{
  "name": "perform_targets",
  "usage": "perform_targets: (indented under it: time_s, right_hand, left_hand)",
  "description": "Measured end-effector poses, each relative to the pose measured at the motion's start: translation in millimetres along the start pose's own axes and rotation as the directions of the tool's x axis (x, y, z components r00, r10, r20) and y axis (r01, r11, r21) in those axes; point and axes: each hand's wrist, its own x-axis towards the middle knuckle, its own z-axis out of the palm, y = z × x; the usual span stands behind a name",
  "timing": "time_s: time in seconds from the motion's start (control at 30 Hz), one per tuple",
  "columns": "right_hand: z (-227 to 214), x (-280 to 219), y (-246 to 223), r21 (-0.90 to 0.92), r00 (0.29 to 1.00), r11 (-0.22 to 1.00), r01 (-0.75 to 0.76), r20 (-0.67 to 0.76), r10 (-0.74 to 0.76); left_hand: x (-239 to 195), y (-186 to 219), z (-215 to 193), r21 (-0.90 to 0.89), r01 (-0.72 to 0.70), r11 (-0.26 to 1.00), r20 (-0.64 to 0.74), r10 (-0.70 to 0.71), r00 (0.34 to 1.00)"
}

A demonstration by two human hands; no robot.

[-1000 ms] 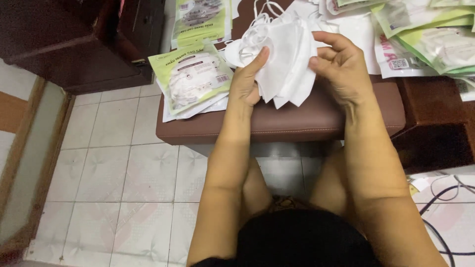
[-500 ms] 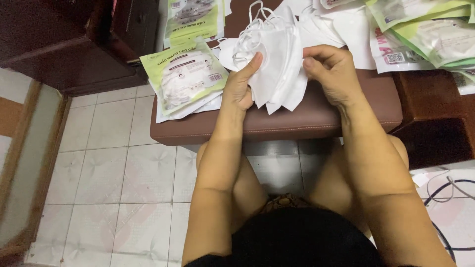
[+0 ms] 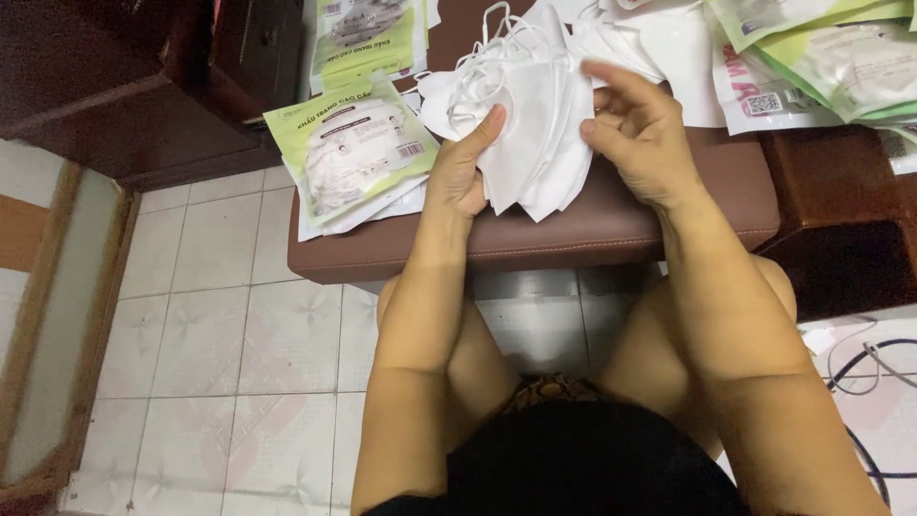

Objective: Picking up, unfolding, and stacking white face masks from a pile on a bench.

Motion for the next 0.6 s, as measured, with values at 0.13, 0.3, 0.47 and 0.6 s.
perform_targets:
  time_s: [0.13, 0.3, 0.47, 0.6]
  right_hand:
    - [0, -1, 3, -0.098, 0.999, 0.995, -0.033, 0.000, 0.033]
    - [-2, -1, 15, -0.024, 0.997, 0.996, -0.082, 0.011, 0.082]
    - [4, -1, 10, 0.053, 0.996, 0.994, -0.091, 0.012, 0.091]
    - [10, -1, 5, 0.124, 0.997, 0.990, -0.067, 0.035, 0.063]
  left_hand:
    - [-3, 2, 5, 0.001, 0.014, 1.000, -0.046, -0.014, 0.999]
    - [-7, 4, 9, 0.056, 0.020, 0.998, -0.079, -0.015, 0.997]
    - [-7, 5, 9, 0.052, 0.006, 0.999, -0.062, -0.003, 0.998]
    - [-7, 4, 8, 0.024, 0.020, 1.000, -0.046, -0.019, 0.999]
